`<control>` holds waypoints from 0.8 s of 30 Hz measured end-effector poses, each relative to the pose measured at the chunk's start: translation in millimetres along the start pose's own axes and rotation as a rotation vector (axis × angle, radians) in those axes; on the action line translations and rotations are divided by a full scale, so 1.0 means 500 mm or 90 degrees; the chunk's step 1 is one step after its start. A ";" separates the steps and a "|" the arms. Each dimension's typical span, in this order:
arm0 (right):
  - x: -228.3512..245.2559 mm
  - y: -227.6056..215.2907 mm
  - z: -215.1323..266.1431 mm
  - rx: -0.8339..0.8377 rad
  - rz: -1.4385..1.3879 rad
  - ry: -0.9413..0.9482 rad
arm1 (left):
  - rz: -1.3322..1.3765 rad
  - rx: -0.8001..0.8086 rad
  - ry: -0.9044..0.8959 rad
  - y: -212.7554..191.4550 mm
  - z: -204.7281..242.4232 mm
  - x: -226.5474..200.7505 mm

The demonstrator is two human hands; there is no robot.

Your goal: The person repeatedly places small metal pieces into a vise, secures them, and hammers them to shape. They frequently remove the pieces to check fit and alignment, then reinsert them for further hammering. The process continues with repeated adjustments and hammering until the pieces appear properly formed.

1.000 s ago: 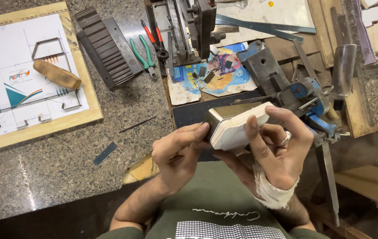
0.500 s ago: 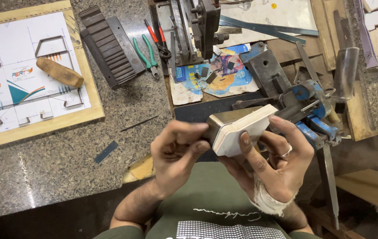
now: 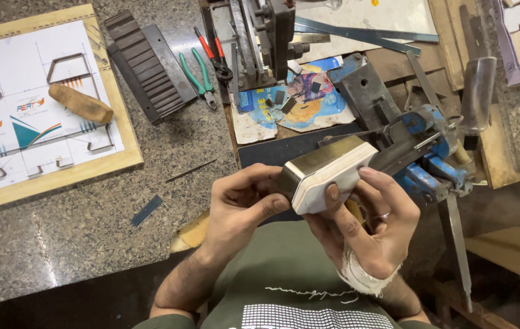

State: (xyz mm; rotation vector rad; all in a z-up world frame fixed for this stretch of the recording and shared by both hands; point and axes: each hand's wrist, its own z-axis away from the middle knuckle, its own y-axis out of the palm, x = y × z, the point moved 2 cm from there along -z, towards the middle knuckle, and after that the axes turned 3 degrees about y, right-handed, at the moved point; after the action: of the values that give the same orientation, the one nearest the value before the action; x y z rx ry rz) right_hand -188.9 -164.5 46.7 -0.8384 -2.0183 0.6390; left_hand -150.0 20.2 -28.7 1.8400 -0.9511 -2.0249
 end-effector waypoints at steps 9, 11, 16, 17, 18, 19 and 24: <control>-0.044 0.024 0.025 -0.036 -0.086 0.055 | -0.053 0.004 0.062 0.002 -0.009 0.010; -0.085 0.057 0.058 -0.078 -0.115 0.096 | -0.142 -0.007 0.122 -0.002 -0.018 0.008; -0.253 0.228 0.170 0.164 -0.001 0.264 | -0.277 -0.023 0.206 0.005 -0.062 0.015; -0.274 0.266 0.191 0.153 0.040 0.200 | -0.365 -0.022 0.227 0.013 -0.069 0.019; -0.293 0.296 0.204 0.143 0.081 0.137 | -0.453 -0.021 0.249 0.022 -0.077 0.023; -0.304 0.308 0.222 0.134 0.124 0.077 | -0.539 -0.016 0.270 0.034 -0.084 0.029; -0.350 0.164 0.302 0.028 0.168 0.185 | -0.688 0.063 0.353 0.107 -0.150 0.078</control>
State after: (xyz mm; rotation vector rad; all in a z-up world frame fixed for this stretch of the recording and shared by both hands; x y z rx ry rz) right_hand -215.5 -262.9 -176.6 -1.1138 -1.6431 0.6623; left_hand -98.4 -65.2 -26.4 3.1335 0.1892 -1.6280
